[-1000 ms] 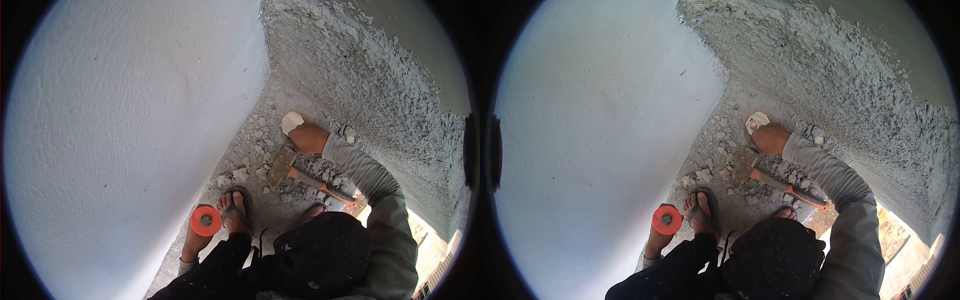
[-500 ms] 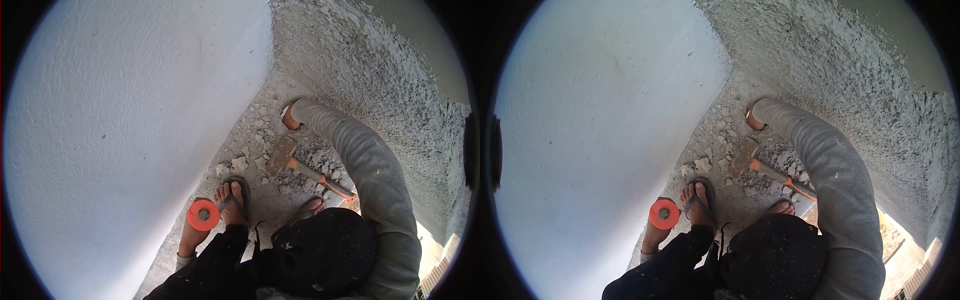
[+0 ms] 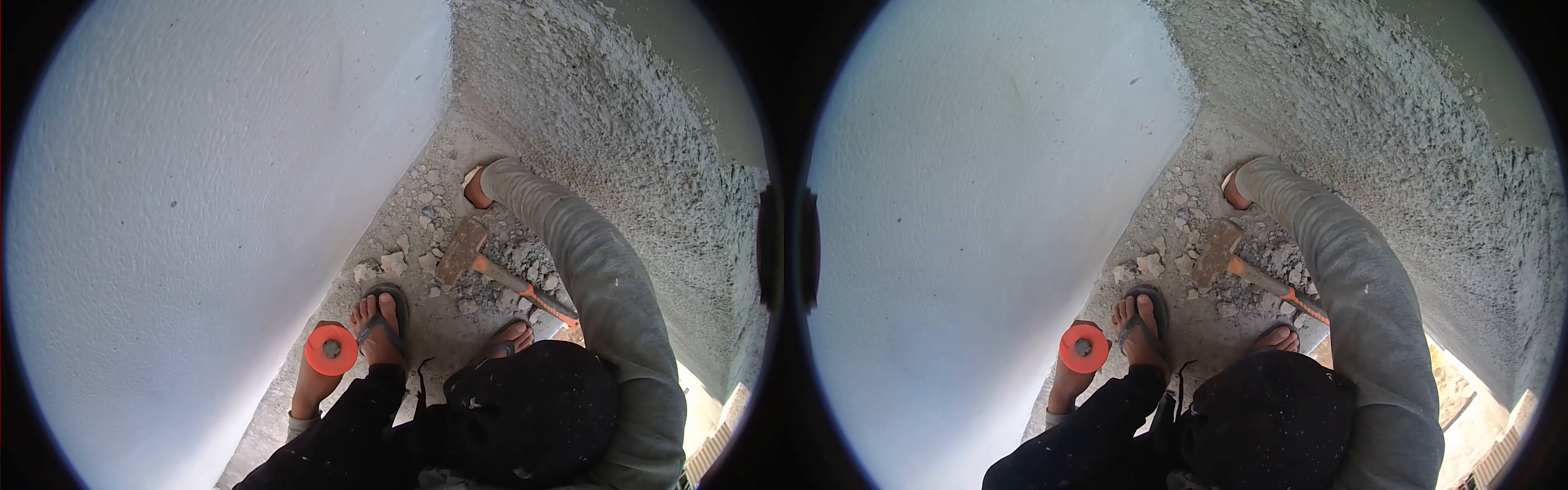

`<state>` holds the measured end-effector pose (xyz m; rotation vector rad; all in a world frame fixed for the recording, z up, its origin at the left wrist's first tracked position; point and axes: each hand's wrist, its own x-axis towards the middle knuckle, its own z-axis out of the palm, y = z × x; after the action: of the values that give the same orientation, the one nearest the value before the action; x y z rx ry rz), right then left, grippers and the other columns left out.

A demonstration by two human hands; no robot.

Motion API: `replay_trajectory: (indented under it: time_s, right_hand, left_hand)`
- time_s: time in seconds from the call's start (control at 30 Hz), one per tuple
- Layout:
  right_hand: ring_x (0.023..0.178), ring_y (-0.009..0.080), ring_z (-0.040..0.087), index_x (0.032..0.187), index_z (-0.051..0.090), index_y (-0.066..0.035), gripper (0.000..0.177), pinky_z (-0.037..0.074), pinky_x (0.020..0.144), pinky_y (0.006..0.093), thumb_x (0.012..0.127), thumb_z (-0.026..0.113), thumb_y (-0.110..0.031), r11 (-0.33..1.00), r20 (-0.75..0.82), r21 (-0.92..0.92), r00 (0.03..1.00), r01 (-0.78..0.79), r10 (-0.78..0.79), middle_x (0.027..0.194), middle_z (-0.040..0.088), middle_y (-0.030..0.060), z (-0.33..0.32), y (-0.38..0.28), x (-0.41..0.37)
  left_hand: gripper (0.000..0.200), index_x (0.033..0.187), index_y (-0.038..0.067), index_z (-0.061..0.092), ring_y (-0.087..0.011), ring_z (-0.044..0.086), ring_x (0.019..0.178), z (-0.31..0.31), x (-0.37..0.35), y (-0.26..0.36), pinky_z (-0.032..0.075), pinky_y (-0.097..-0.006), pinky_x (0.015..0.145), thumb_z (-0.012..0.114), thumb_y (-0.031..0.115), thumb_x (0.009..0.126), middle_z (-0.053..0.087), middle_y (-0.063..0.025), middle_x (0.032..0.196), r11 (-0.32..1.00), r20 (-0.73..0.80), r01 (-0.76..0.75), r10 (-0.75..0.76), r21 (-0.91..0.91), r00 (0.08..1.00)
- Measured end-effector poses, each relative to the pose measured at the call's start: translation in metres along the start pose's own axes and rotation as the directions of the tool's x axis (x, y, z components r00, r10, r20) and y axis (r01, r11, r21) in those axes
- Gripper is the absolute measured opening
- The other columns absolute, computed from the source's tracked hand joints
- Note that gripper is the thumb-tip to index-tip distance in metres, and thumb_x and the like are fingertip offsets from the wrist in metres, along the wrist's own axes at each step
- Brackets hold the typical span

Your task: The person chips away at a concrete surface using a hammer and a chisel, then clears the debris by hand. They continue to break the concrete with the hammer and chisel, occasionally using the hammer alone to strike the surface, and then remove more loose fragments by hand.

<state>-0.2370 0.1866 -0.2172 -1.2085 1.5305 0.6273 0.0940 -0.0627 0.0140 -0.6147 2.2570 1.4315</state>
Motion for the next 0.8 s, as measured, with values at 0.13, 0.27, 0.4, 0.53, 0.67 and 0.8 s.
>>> replay_trajectory:
  time_s: [0.13, 0.27, 0.4, 0.53, 0.67, 0.8]
  right_hand:
    - [0.107, 0.0324, 0.066, 0.115, 0.07, -0.004, 0.037, 0.051, 0.088, 0.0464, 0.084, 0.058, -0.02, 0.995, -0.017, -0.076, 0.998, 0.067, -0.068, 0.119, 0.068, 0.0131, 0.004, 0.003, 0.006]
    - [0.102, 0.0331, 0.066, 0.112, 0.071, -0.002, 0.038, 0.051, 0.085, 0.0465, 0.082, 0.059, -0.022, 0.982, -0.103, 0.188, 0.995, 0.014, 0.006, 0.114, 0.069, 0.0152, 0.007, 0.0, -0.007]
    - [0.104, 0.0324, 0.065, 0.117, 0.068, -0.002, 0.043, 0.048, 0.088, 0.0463, 0.083, 0.055, -0.026, 0.927, -0.147, 0.375, 0.989, 0.033, 0.024, 0.118, 0.067, 0.017, -0.001, 0.006, -0.024]
    - [0.109, 0.0327, 0.062, 0.119, 0.067, -0.001, 0.045, 0.047, 0.091, 0.0461, 0.086, 0.052, -0.027, 0.886, -0.041, 0.463, 0.998, -0.021, 0.045, 0.122, 0.066, 0.0165, -0.008, 0.009, -0.034]
    - [0.099, 0.0326, 0.063, 0.109, 0.068, 0.002, 0.038, 0.048, 0.083, 0.0459, 0.083, 0.052, -0.021, 0.956, -0.115, 0.284, 0.993, 0.068, -0.037, 0.113, 0.066, 0.019, 0.003, 0.01, -0.011]
    - [0.088, 0.0322, 0.065, 0.098, 0.071, 0.004, 0.03, 0.05, 0.078, 0.0453, 0.081, 0.054, -0.016, 0.978, -0.176, 0.191, 0.983, 0.079, -0.045, 0.101, 0.069, 0.0193, 0.005, 0.004, -0.008]
  left_hand:
    - [0.027, 0.102, -0.001, 0.059, -0.0268, 0.061, 0.098, -0.001, -0.001, 0.002, 0.048, -0.033, 0.086, 0.065, -0.006, 0.076, 0.06, -0.0127, 0.105, 1.0, 0.003, -0.007, 0.007, 0.009, 1.0]
    - [0.028, 0.102, -0.001, 0.059, -0.0267, 0.061, 0.097, 0.0, -0.002, -0.004, 0.048, -0.0329, 0.086, 0.066, -0.006, 0.076, 0.06, -0.0127, 0.104, 0.999, 0.005, 0.032, -0.032, -0.001, 0.999]
    - [0.027, 0.102, -0.001, 0.059, -0.0266, 0.06, 0.097, 0.0, -0.001, -0.003, 0.048, -0.0329, 0.086, 0.066, -0.005, 0.076, 0.06, -0.0125, 0.103, 1.0, -0.004, -0.003, 0.003, 0.022, 1.0]
    - [0.028, 0.102, -0.001, 0.059, -0.0265, 0.06, 0.098, -0.001, 0.003, -0.006, 0.048, -0.0329, 0.087, 0.066, -0.006, 0.076, 0.06, -0.0121, 0.103, 1.0, 0.001, -0.02, 0.02, -0.016, 1.0]
    - [0.028, 0.102, -0.001, 0.059, -0.0262, 0.06, 0.098, -0.002, 0.004, -0.003, 0.047, -0.0329, 0.087, 0.066, -0.006, 0.076, 0.06, -0.0119, 0.104, 0.998, 0.012, -0.057, 0.056, 0.019, 0.998]
    - [0.027, 0.102, 0.0, 0.059, -0.0258, 0.06, 0.098, -0.002, 0.0, -0.007, 0.048, -0.0329, 0.086, 0.066, -0.006, 0.076, 0.06, -0.0119, 0.104, 1.0, -0.011, -0.005, 0.005, -0.019, 1.0]
